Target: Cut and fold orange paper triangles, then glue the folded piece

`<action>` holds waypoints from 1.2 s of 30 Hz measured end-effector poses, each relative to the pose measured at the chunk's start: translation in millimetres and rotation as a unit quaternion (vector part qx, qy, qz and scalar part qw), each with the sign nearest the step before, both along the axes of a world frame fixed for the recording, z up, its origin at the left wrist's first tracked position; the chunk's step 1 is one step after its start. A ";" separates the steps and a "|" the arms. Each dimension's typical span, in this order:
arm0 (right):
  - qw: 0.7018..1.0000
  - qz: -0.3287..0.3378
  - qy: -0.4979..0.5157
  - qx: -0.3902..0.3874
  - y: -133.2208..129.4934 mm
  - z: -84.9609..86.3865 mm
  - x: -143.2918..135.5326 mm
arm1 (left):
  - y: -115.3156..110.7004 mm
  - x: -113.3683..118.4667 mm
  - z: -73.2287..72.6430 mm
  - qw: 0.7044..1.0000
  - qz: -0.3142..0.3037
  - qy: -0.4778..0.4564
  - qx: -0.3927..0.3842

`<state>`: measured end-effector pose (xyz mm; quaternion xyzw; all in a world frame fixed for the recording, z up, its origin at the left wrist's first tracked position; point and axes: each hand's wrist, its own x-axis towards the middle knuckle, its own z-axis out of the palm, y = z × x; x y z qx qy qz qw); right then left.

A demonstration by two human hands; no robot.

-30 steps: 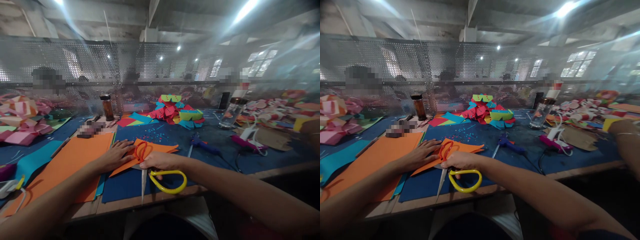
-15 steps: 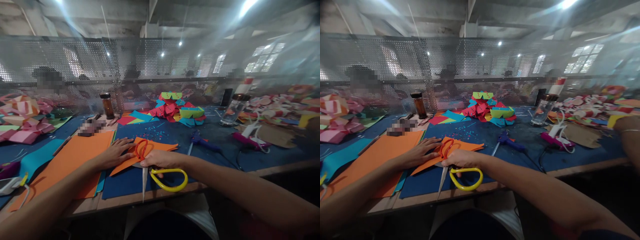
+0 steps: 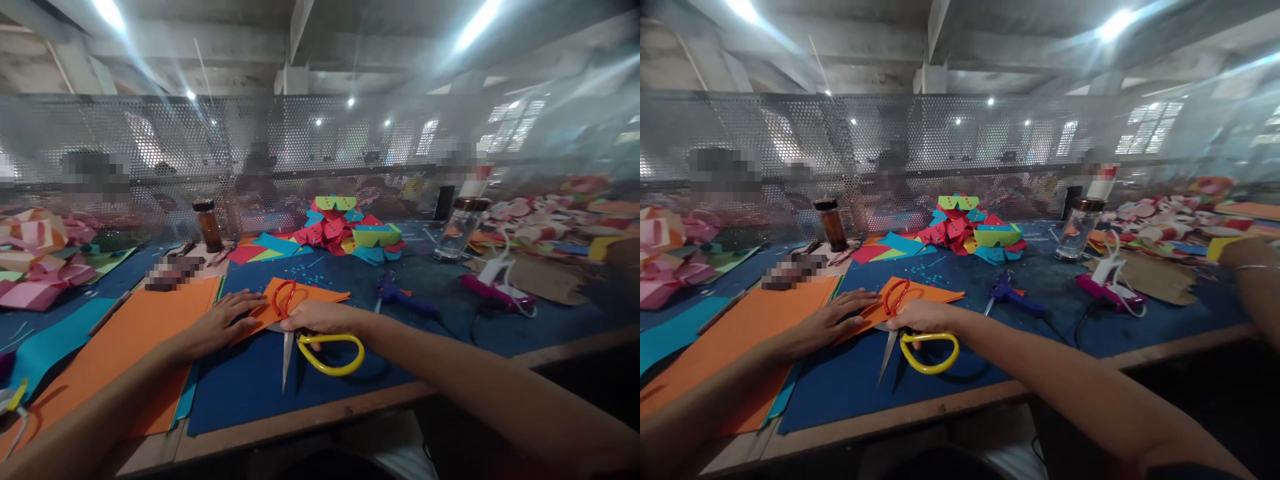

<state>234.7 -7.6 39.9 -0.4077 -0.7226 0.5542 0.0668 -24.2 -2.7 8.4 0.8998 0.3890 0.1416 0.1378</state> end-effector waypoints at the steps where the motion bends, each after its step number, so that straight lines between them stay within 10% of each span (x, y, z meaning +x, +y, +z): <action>1: 1.000 -0.005 0.003 -0.003 4.5 -0.5 0.4 | 0.9 0.7 -0.1 1.000 0.000 -0.004 0.002; 17: 0.999 -0.026 0.006 -0.020 41.6 6.0 6.1 | 46.7 5.1 8.1 0.999 -0.021 0.026 -0.003; 36: 0.996 -0.018 -0.008 -0.092 37.4 11.4 2.7 | 48.7 -2.7 -12.1 0.999 -0.041 0.023 -0.002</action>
